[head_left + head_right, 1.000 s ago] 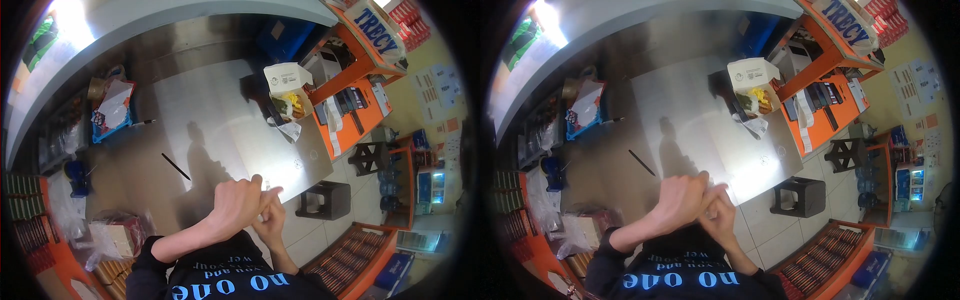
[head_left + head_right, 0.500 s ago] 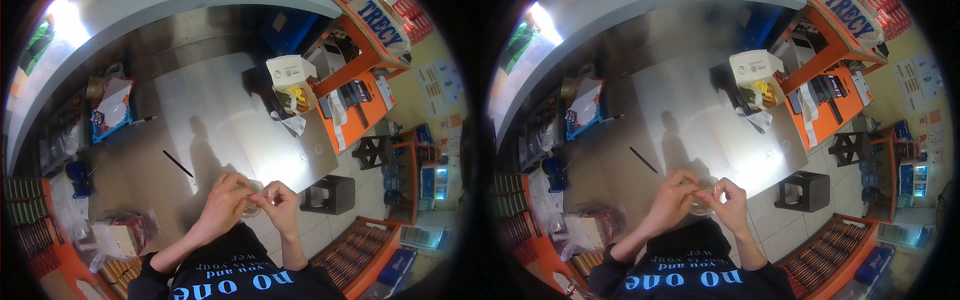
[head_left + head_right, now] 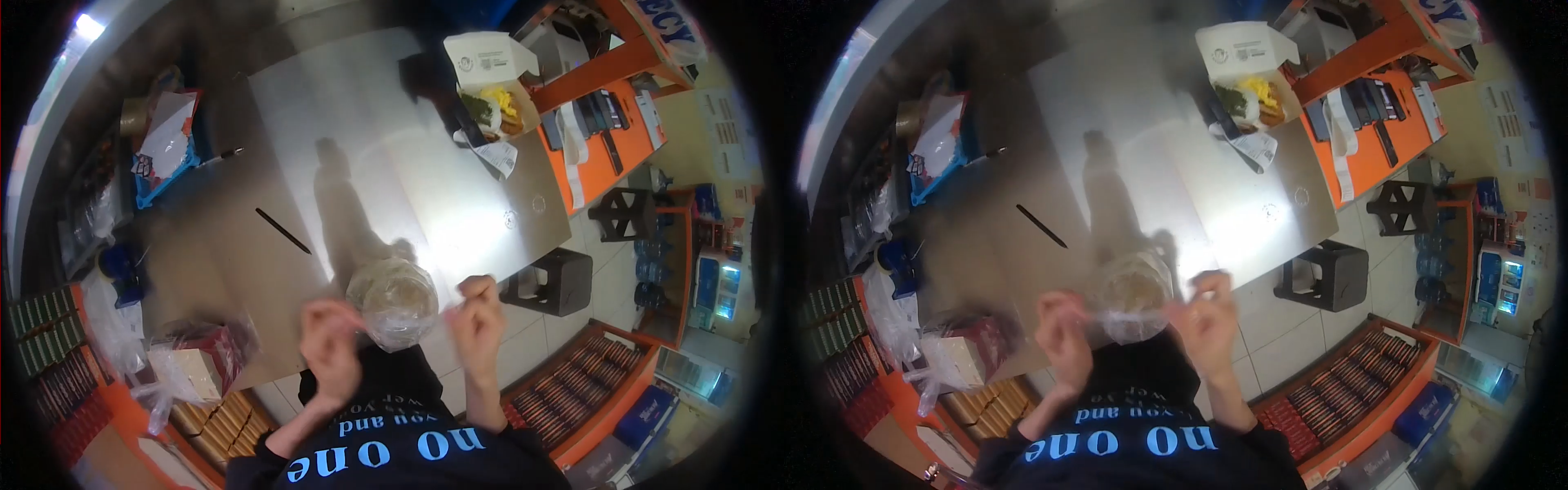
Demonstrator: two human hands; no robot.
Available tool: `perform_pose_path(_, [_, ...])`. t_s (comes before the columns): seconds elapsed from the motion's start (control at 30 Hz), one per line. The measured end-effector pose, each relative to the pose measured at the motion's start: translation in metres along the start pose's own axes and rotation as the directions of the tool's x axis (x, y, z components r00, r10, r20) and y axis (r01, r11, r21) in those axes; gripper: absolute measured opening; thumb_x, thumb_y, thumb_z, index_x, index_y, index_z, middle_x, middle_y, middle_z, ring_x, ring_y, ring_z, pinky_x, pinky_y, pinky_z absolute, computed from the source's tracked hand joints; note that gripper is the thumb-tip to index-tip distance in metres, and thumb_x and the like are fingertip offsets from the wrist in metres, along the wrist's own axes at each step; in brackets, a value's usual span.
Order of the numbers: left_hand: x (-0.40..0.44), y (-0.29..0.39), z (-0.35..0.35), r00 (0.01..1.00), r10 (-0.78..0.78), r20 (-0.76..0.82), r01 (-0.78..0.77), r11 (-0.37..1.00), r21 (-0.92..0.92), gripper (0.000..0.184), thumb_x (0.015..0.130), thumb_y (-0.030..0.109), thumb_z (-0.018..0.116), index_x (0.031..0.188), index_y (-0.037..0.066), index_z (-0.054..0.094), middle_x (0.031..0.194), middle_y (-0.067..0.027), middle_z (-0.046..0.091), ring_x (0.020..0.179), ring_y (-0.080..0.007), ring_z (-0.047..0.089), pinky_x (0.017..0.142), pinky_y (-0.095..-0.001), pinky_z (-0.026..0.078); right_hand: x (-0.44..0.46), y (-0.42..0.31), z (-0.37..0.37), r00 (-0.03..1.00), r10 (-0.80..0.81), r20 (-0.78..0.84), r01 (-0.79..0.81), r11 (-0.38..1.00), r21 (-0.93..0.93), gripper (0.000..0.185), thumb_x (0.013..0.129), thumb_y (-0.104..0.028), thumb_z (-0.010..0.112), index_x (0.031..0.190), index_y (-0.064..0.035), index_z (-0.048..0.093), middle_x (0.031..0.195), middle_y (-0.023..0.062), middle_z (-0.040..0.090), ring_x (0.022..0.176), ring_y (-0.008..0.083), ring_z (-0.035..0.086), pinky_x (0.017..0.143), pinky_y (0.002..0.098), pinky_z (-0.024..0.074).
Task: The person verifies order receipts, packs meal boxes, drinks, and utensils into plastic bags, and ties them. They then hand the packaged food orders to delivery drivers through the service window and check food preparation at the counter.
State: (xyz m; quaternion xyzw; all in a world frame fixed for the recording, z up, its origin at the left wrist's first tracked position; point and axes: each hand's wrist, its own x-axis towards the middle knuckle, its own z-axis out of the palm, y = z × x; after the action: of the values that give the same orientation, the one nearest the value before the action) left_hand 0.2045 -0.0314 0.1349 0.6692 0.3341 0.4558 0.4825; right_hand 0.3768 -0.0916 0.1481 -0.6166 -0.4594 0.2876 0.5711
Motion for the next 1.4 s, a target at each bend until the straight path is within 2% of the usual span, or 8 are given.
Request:
perform_pose_path(0.07, [-0.020, -0.033, -0.006, 0.675, -0.704, -0.219, 0.621, 0.703, -0.345, 0.012, 0.088, 0.009, 0.052, 0.082, 0.001, 0.059, 0.090, -0.0058, 0.053, 0.089, -0.0152, 0.051, 0.079, -0.0295, 0.041, -0.012, 0.047, -0.008, 0.849, 0.504, -0.160, -0.482, 0.862, 0.157, 0.028, 0.070, -0.010, 0.071, 0.057, -0.0040, 0.047, 0.078, 0.0050, 0.045, 0.078, 0.0161, 0.042, 0.073, 0.0248, 0.0337])
perform_pose_path(0.53, [-0.012, 0.047, -0.056, 0.909, -0.358, 0.213, 0.389, 0.546, -0.742, 0.025, 0.092, 0.012, 0.045, 0.115, 0.007, 0.039, 0.084, -0.0004, 0.051, 0.077, -0.0063, 0.049, 0.069, -0.0209, 0.040, 0.036, -0.050, 0.030, 0.835, -0.208, 0.510, -0.017, 0.916, 0.401, 0.039, 0.076, -0.029, 0.067, 0.055, -0.0043, 0.046, 0.058, 0.0043, 0.050, 0.061, 0.0205, 0.050, 0.057, 0.0294, 0.0408])
perform_pose_path(0.67, [-0.044, 0.098, -0.108, 0.991, -0.114, 0.074, 0.129, 0.619, -0.775, 0.050, 0.086, 0.007, 0.055, 0.130, 0.009, 0.030, 0.091, -0.0061, 0.055, 0.072, -0.0053, 0.048, 0.060, -0.0196, 0.037, 0.051, -0.111, 0.080, 0.363, -0.403, 0.840, 0.103, 0.913, 0.394, 0.029, 0.074, -0.026, 0.069, 0.058, -0.0067, 0.054, 0.060, 0.0043, 0.055, 0.058, 0.0176, 0.055, 0.053, 0.0296, 0.0422])
perform_pose_path(0.93, [-0.136, 0.184, -0.172, 0.813, 0.126, -0.569, 0.166, 0.886, 0.433, 0.048, 0.083, 0.018, 0.062, 0.123, 0.010, 0.037, 0.103, -0.0122, 0.053, 0.079, -0.0157, 0.055, 0.068, -0.0295, 0.047, -0.025, -0.235, 0.241, -0.124, -0.754, 0.645, 0.534, 0.497, 0.684, 0.016, 0.064, -0.017, 0.073, 0.066, -0.0086, 0.059, 0.064, 0.0059, 0.056, 0.057, 0.0227, 0.050, 0.053, 0.0334, 0.0380])
perform_pose_path(1.03, [-0.189, 0.189, -0.209, 0.645, -0.179, -0.743, 0.065, 0.981, -0.180, 0.051, 0.084, 0.015, 0.059, 0.127, 0.010, 0.031, 0.110, -0.0071, 0.050, 0.091, -0.0144, 0.054, 0.076, -0.0262, 0.044, -0.070, -0.256, 0.303, -0.242, -0.757, 0.608, 0.320, 0.529, 0.786, 0.013, 0.066, -0.012, 0.071, 0.077, -0.0091, 0.063, 0.066, 0.0065, 0.061, 0.058, 0.0218, 0.053, 0.057, 0.0330, 0.0428])
perform_pose_path(1.13, [-0.239, 0.213, -0.256, 0.662, -0.230, -0.714, -0.083, 0.924, -0.374, 0.052, 0.086, 0.012, 0.054, 0.130, 0.011, 0.026, 0.108, -0.0051, 0.050, 0.093, -0.0122, 0.050, 0.076, -0.0246, 0.041, -0.112, -0.255, 0.402, -0.287, -0.808, 0.515, 0.246, 0.457, 0.855, 0.020, 0.075, -0.019, 0.067, 0.062, -0.0058, 0.058, 0.063, 0.0053, 0.057, 0.059, 0.0162, 0.056, 0.055, 0.0287, 0.0428])
perform_pose_path(1.27, [-0.292, 0.197, -0.317, 0.627, -0.412, -0.662, 0.133, 0.893, -0.429, 0.047, 0.088, 0.009, 0.049, 0.131, 0.011, 0.028, 0.097, -0.0047, 0.052, 0.073, -0.0059, 0.047, 0.065, -0.0202, 0.037, -0.185, -0.241, 0.570, 0.355, -0.558, 0.750, -0.049, 0.790, 0.611, 0.014, 0.075, -0.009, 0.061, 0.088, -0.0028, 0.060, 0.070, 0.0072, 0.059, 0.064, 0.0176, 0.056, 0.060, 0.0276, 0.0438])
perform_pose_path(1.4, [-0.355, 0.156, -0.364, 0.511, -0.375, -0.774, 0.106, 0.921, -0.376, 0.043, 0.089, 0.013, 0.053, 0.127, 0.006, 0.035, 0.082, -0.0010, 0.053, 0.066, -0.0049, 0.046, 0.059, -0.0194, 0.039, -0.221, -0.091, 0.836, 0.053, -0.829, 0.557, 0.622, 0.464, 0.631, 0.033, 0.076, -0.010, 0.057, 0.108, -0.0050, 0.057, 0.087, 0.0117, 0.063, 0.080, 0.0258, 0.060, 0.075, 0.0362, 0.0468])
